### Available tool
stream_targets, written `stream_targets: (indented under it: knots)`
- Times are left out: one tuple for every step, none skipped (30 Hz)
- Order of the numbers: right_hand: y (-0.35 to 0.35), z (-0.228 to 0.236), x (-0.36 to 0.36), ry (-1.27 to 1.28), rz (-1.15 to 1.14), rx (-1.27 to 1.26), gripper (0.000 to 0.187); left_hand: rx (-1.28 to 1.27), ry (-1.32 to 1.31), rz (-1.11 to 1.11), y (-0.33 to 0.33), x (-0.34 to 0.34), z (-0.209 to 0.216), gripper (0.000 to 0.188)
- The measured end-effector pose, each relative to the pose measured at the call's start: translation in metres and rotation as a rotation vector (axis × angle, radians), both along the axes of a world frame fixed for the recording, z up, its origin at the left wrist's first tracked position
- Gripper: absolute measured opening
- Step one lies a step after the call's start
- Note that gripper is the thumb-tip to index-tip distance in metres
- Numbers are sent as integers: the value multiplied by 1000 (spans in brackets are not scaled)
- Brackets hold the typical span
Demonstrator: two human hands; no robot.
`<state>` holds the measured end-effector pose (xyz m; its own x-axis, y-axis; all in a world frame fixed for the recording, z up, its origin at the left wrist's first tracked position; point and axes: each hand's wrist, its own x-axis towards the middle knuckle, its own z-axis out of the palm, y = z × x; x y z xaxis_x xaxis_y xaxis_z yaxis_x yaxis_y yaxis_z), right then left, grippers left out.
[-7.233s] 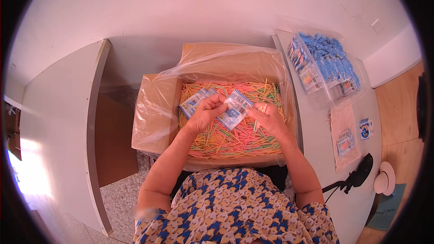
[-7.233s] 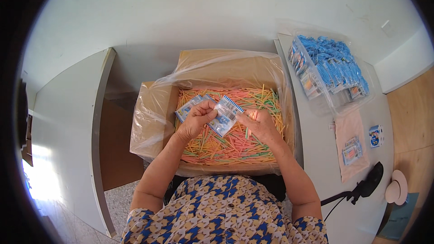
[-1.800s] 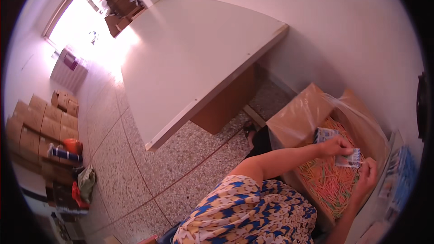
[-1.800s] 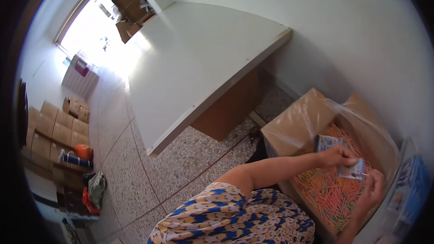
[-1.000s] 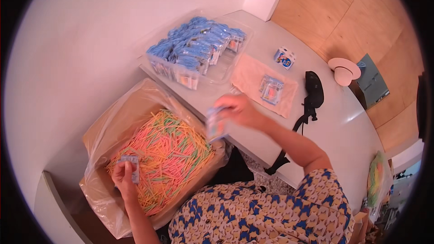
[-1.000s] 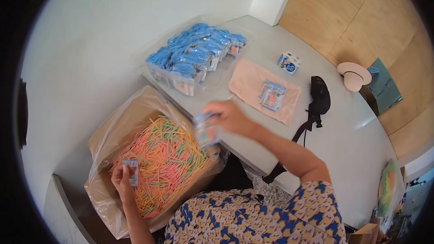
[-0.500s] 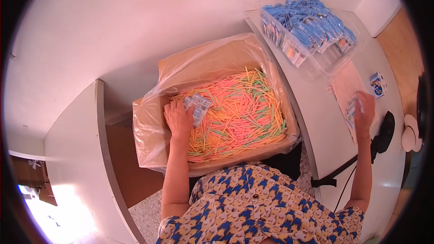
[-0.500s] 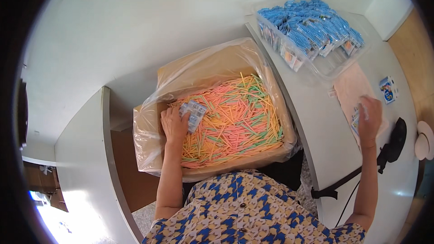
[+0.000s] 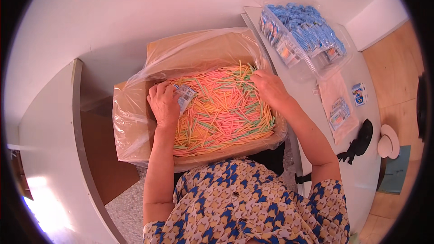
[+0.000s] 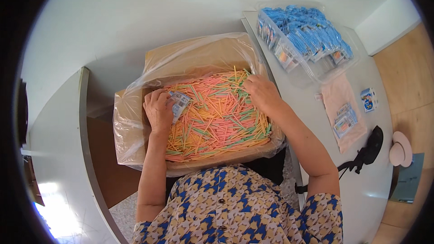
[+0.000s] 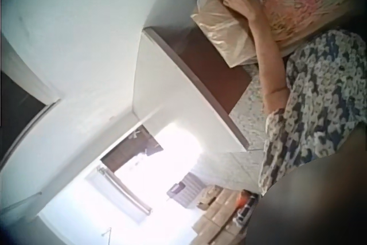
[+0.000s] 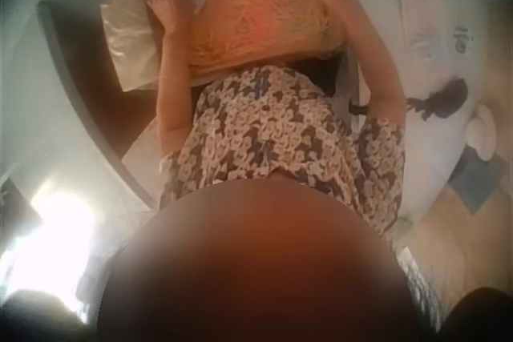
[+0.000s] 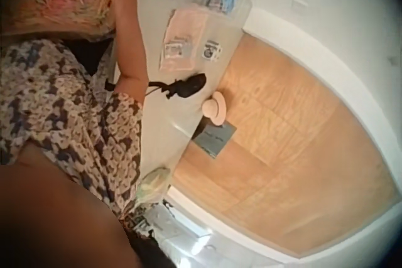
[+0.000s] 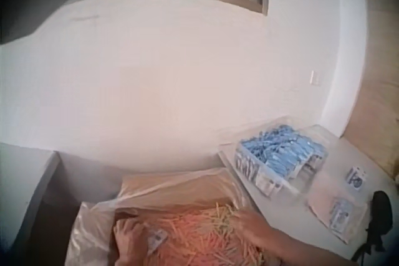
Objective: Packing small blue and white packets into a cardboard box containing colorful shredded paper filler.
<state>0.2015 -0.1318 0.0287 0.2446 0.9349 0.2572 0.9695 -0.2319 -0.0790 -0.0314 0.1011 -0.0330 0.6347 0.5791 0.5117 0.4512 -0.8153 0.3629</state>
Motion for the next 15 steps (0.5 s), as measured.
stream_targets:
  knots:
    - [6, -3, 7, -7, 7, -11, 15, -4, -6, 2, 0, 0, -1, 23]
    - [11, -4, 12, -56, -3, -143, 21, -8, -11, 3, 0, 1, -2, 20]
    - [16, -6, 17, -106, -12, -274, 29, -18, -18, 10, 0, 1, -2, 20]
    - [21, -14, 22, -112, -7, -284, 29, -27, 11, 27, -1, 1, -2, 18]
    - [29, -20, 23, -162, 20, -260, 20, -35, 39, 43, 0, 1, -2, 17]
    - [33, -24, 26, -211, 46, -236, 12, -43, 33, 48, 0, 3, -1, 17]
    - [34, -27, 29, -217, 50, -243, 12, -46, 20, 50, -1, 4, 1, 16]
    - [38, -25, 28, -230, 62, -279, 13, -48, 10, 58, -1, 4, 2, 16]
    - [42, -23, 28, -242, 72, -315, 16, -55, 8, 66, -1, 3, 2, 16]
    - [44, -24, 29, -244, 80, -320, 16, -62, 19, 62, -1, 2, 3, 16]
    - [47, -24, 29, -285, 89, -374, 16, -67, 29, 56, 0, 2, 3, 17]
    - [49, -24, 29, -326, 97, -427, 16, -72, 29, 60, -1, 1, 2, 17]
    - [49, -22, 29, -326, 102, -431, 16, -69, 25, 56, -1, 1, 2, 17]
    - [49, -15, 28, -239, 66, -448, 17, -64, 19, 53, -1, 1, 1, 17]
    - [49, -11, 29, -152, 29, -465, 18, -68, 19, 59, 0, 1, 0, 17]
